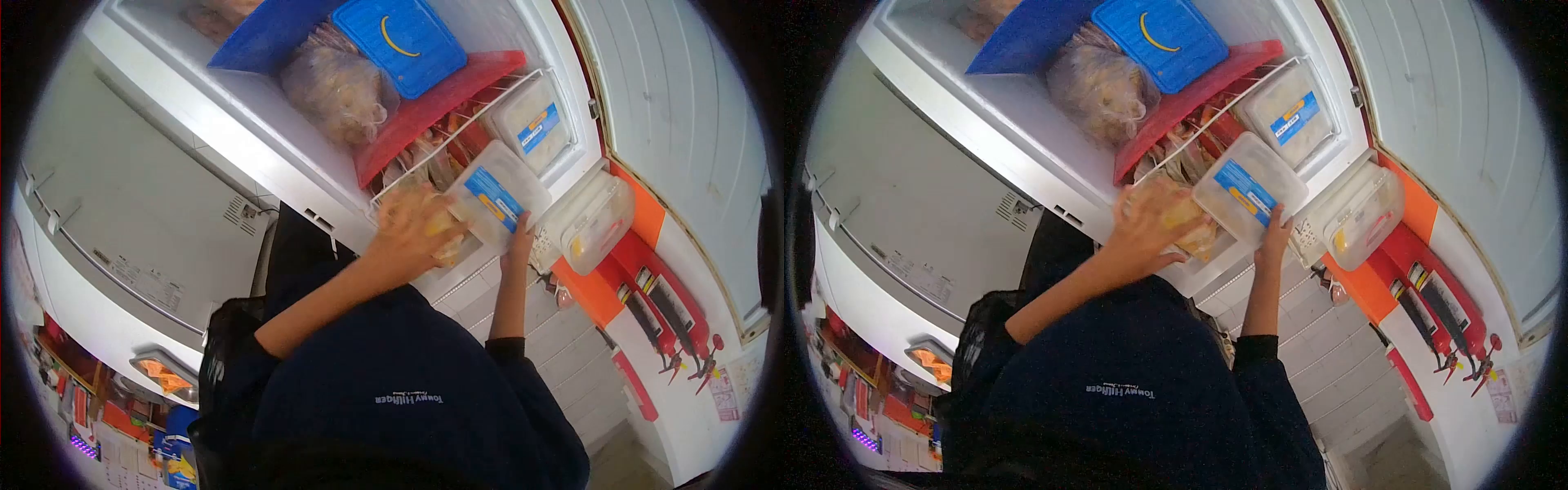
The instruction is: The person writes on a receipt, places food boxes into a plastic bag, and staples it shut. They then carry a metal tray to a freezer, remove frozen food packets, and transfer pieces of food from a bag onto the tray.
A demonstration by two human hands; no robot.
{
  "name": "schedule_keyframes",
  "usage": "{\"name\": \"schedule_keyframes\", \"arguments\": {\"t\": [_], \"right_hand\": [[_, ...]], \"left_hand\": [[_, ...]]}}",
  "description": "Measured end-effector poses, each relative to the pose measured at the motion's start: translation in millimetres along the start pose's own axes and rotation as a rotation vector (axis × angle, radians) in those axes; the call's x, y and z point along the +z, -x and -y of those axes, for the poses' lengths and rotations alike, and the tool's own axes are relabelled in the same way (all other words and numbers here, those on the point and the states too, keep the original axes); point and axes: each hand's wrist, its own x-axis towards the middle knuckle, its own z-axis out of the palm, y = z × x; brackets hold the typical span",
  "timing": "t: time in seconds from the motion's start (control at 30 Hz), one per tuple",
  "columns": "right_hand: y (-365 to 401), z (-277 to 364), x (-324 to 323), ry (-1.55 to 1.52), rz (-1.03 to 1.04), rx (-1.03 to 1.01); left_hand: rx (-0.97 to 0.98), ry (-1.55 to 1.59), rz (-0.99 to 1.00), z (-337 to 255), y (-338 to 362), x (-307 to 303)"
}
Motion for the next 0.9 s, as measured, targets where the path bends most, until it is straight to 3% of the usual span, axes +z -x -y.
{"name": "schedule_keyframes", "arguments": {"t": [0.1, 0.17, 0.2, 0.23, 0.3, 0.43, 0.53, 0.6, 0.63, 0.7, 0.9], "right_hand": [[-0.6, -0.1, 24.9, 0.139, -0.018, -0.032], [-6.3, -12.3, 29.9, 0.469, 0.159, -0.143], [-15.5, -21.0, 27.8, 0.639, 0.205, -0.029], [-21.8, -24.4, 23.9, 0.647, 0.212, -0.031], [-31.9, -26.4, 16.1, 0.735, 0.49, -0.036], [-38.8, 26.3, 18.0, 0.726, 0.356, 0.052], [-59.3, 39.1, 21.8, 0.494, 0.183, -0.072], [-55.9, 53.7, 34.3, -0.17, 0.092, 0.317], [-66.6, 48.5, 31.6, -0.167, 0.093, 0.315], [-86.9, 41.7, 28.7, -0.607, 0.147, 0.407], [-116.7, 45.4, 44.0, -0.485, 0.028, 0.584]], "left_hand": [[0.14, -0.2, -0.06, -6.5, -3.0, 27.7], [0.069, -0.319, -0.111, -6.3, -2.9, 34.9], [0.059, -0.318, -0.116, -3.8, -2.5, 38.5], [0.041, -0.387, -0.108, -1.6, -2.0, 41.3], [0.012, -0.453, -0.102, 1.4, -0.9, 44.2], [0.026, -0.428, 0.043, 1.2, 4.1, 42.2], [0.135, -0.362, 0.155, -4.4, 16.4, 44.9], [0.204, -0.32, 0.212, -4.4, 26.2, 48.4], [0.248, -0.285, 0.258, -3.7, 30.4, 49.1], [0.294, -0.25, 0.301, -0.3, 32.4, 49.4], [0.325, -0.188, 0.202, 3.0, 29.4, 50.6]]}}
